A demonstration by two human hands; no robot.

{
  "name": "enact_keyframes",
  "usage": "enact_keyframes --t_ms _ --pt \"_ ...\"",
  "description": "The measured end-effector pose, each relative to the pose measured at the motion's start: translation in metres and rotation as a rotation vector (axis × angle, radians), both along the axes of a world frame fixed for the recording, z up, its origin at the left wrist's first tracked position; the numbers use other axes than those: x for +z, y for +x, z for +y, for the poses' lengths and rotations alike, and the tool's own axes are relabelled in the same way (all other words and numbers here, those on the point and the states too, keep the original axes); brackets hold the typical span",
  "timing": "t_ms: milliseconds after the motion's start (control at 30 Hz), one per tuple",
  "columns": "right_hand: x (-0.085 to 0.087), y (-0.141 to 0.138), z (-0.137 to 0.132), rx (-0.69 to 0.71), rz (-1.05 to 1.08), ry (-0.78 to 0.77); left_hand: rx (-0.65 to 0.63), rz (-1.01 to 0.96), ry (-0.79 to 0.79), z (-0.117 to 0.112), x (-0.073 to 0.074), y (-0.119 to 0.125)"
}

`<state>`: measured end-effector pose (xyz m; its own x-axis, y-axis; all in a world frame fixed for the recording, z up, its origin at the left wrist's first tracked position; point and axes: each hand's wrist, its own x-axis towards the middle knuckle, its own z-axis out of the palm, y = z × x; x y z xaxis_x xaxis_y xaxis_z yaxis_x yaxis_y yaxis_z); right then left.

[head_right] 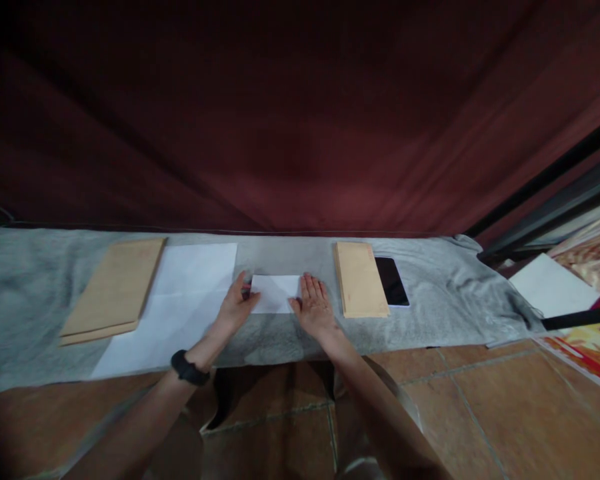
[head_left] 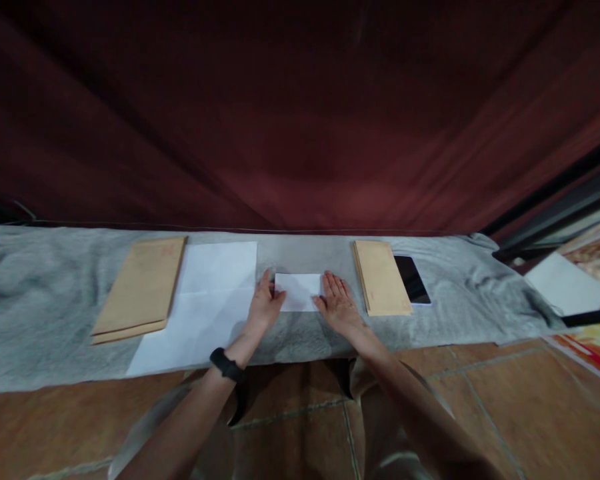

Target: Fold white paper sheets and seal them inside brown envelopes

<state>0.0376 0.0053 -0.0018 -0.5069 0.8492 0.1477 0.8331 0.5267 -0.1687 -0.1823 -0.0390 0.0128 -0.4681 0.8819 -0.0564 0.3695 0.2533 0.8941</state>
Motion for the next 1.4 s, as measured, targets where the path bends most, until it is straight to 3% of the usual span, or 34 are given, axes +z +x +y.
enact_keyframes --t_ms 133,333,433,567,700,800,900,1033,1133,1267,1400 --pt "0.010 -0.002 0.001 0.012 0.069 -0.038 0.064 -0.326 0.029 0.001 0.006 0.001" --pt "0.038 -0.006 -0.004 0.321 0.246 -0.084 0.074 -0.605 0.172 -0.002 0.029 0.008" --pt "0.047 -0.007 -0.001 0.159 0.496 -0.229 0.070 -0.735 0.214 0.000 0.039 0.011" --pt "0.050 -0.012 0.008 -0.163 1.157 -0.615 0.068 -0.855 0.155 0.001 0.043 0.017" --pt "0.049 -0.022 0.005 -0.220 1.516 -1.005 -0.112 -0.814 0.123 -0.004 0.036 0.031" --pt "0.048 -0.026 0.000 -0.182 1.523 -1.108 -0.204 -0.727 0.175 -0.003 0.032 0.034" --pt "0.048 -0.021 0.004 -0.190 1.505 -1.058 -0.183 -0.544 0.193 0.003 0.032 0.022" --pt "0.048 -0.005 0.021 -0.302 1.508 -0.970 -0.223 -0.405 0.169 0.007 0.038 -0.001" --pt "0.045 0.006 0.027 -0.330 1.393 -1.023 -0.158 -0.420 0.144 0.007 0.041 -0.010" --pt "0.039 0.010 0.021 -0.241 1.204 -1.191 -0.033 -0.405 0.190 0.011 0.034 -0.012" --pt "0.035 0.008 0.015 -0.243 1.148 -1.223 0.029 -0.116 0.223 0.015 0.023 -0.013"
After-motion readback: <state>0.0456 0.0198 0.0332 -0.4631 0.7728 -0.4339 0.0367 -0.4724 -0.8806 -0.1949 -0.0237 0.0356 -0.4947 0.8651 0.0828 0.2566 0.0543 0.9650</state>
